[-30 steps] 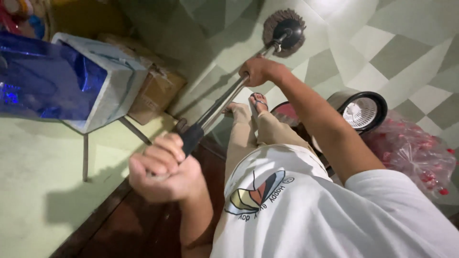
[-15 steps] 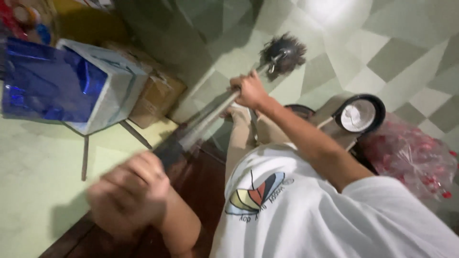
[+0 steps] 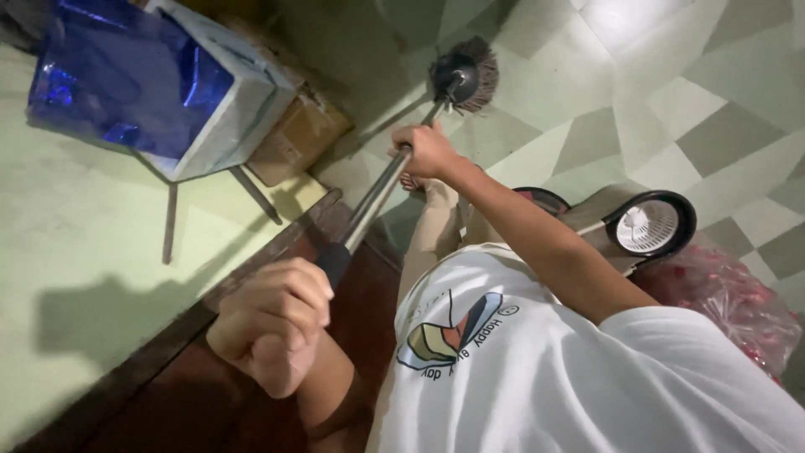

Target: Mopping a tiled floor using a spin mop, navigating around various household objects like boxes and a fan.

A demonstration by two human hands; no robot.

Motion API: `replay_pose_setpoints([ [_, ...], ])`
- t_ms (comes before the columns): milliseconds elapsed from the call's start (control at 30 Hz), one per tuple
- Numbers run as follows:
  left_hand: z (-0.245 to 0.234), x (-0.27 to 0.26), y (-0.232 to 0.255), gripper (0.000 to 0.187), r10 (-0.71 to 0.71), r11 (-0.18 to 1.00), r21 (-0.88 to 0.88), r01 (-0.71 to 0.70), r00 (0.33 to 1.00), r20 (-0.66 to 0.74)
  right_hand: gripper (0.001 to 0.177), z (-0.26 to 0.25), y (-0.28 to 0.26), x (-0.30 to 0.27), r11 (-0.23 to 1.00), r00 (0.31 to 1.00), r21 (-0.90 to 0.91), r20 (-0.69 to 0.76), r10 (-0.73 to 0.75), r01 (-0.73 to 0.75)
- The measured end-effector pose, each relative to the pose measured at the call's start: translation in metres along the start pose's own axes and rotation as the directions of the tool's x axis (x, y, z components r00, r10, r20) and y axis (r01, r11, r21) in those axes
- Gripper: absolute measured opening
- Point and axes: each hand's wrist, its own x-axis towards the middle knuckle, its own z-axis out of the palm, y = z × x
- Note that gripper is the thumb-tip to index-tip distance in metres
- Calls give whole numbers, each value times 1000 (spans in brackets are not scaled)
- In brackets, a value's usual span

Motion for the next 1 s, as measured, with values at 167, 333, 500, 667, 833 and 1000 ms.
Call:
replay_pose_setpoints([
  [167, -26, 9, -2, 43, -41, 983, -174, 51, 997, 58, 29, 5, -15, -11, 975, 976, -33, 26, 218, -218],
  [333, -67, 1, -56, 29, -36, 935, -346, 85, 989, 146, 36, 12, -6, -38, 922, 920, 23, 77, 384, -387],
  [500, -84, -9, -88, 55, -139, 833, -506, 222, 971, 197, 31, 21, 8, -37, 910, 911, 25, 24, 413, -413],
  [667, -122, 3, -71, 50, -166, 899, -392, 194, 981, 105, 23, 17, -36, 18, 947, 945, -38, 69, 320, -318],
  [833, -126, 31, -27, 57, -144, 974, -178, 142, 990, 2, 21, 36, -54, 108, 981, 977, -143, 148, 153, -132],
  [1000, -121, 7, -54, 55, 15, 999, -34, -20, 989, -150, 18, 36, -64, 183, 995, 935, -26, 340, 104, -101],
])
